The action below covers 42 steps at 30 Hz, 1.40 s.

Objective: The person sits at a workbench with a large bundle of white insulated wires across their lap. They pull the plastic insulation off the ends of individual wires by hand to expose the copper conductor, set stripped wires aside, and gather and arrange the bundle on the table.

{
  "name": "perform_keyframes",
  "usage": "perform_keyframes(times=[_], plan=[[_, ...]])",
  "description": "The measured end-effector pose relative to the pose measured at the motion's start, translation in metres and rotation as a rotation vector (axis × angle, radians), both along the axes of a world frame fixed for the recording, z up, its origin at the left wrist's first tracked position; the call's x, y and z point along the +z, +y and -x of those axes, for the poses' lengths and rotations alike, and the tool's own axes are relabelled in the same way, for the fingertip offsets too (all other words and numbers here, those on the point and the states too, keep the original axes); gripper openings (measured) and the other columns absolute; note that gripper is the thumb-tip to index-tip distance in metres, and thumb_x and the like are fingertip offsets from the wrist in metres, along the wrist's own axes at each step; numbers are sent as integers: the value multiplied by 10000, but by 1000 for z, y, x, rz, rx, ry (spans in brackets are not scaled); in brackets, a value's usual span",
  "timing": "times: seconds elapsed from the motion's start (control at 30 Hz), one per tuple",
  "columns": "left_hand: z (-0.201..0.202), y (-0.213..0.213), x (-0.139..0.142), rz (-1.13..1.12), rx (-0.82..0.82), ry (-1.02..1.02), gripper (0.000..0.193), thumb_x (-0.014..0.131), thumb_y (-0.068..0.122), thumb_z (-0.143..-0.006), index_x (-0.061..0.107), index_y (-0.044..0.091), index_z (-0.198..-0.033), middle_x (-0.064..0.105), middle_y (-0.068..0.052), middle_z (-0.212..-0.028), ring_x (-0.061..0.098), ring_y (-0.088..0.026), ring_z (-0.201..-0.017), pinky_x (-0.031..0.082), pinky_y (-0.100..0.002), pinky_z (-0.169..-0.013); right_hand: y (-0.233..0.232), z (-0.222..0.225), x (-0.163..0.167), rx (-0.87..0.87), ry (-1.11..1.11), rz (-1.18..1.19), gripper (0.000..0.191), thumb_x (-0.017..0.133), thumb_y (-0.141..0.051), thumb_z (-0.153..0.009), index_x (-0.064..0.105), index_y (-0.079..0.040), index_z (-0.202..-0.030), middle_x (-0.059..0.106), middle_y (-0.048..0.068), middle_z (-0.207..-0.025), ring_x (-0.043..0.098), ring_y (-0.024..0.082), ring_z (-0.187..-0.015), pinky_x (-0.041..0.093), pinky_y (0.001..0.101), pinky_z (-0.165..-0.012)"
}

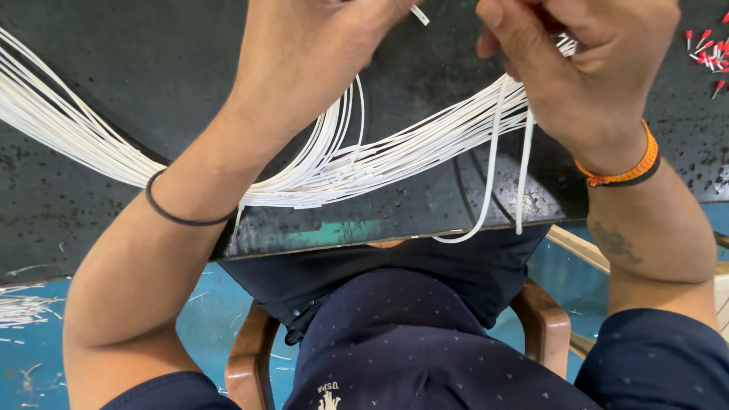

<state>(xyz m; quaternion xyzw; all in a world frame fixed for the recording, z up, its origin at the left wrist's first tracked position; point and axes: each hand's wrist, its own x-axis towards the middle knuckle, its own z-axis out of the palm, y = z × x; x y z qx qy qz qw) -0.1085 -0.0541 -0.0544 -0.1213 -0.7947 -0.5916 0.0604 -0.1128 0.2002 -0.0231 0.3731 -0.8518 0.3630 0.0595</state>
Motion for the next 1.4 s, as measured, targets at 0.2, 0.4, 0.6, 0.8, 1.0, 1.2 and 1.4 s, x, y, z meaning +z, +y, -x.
perform_keyframes(times=[0.2,0.4,0.6,0.8,1.0,1.2,1.4], plan=[[-6,8,7,-271,-272,-120,176,751,228,-1025,759,65,-1089,745,35,-887,592,-2,-615,453,-178,-500,-5,-1,-6,70,92,-31,111,713,44,-1122,638,95,-1186,721,125,-951,702,154,-796,529,232,-701],[-7,10,7,-336,-229,-188,178,735,216,-1030,777,45,-1056,752,26,-863,563,-11,-587,447,-192,-484,-2,-1,-14,100,137,-19,274,748,16,-1104,585,92,-1311,739,140,-1029,724,164,-862,571,247,-772],[-6,-3,12,-406,-256,-168,132,689,116,-1069,747,-2,-1085,713,-5,-906,627,-54,-634,498,-214,-507,7,1,-8,46,130,21,175,715,13,-1095,631,77,-1235,746,139,-1026,728,162,-838,565,231,-731],[-7,-3,8,-362,-258,-155,151,692,148,-1106,748,16,-1060,662,-10,-757,635,-63,-617,507,-215,-521,14,2,-8,33,235,-2,168,727,22,-1075,651,69,-1217,742,132,-1011,714,167,-818,547,242,-712],[-6,-1,8,-370,-300,-155,167,677,170,-1107,726,19,-1058,712,-20,-886,652,-50,-658,530,-203,-530,12,0,-9,33,286,-16,163,739,31,-1055,670,60,-1200,737,124,-997,699,172,-798,528,252,-692],[-5,-1,5,-373,-363,-109,176,656,178,-1108,718,14,-1097,738,-44,-991,662,-59,-711,551,-210,-557,12,1,-11,35,334,-21,160,751,39,-1035,689,52,-1182,733,116,-983,684,177,-777,510,262,-673],[-6,3,2,-372,-310,-211,199,679,225,-1086,723,35,-1043,732,-14,-915,656,-35,-649,529,-194,-498,9,0,-14,38,394,-43,159,763,48,-1016,708,43,-1165,728,109,-969,670,182,-757,492,273,-654]])
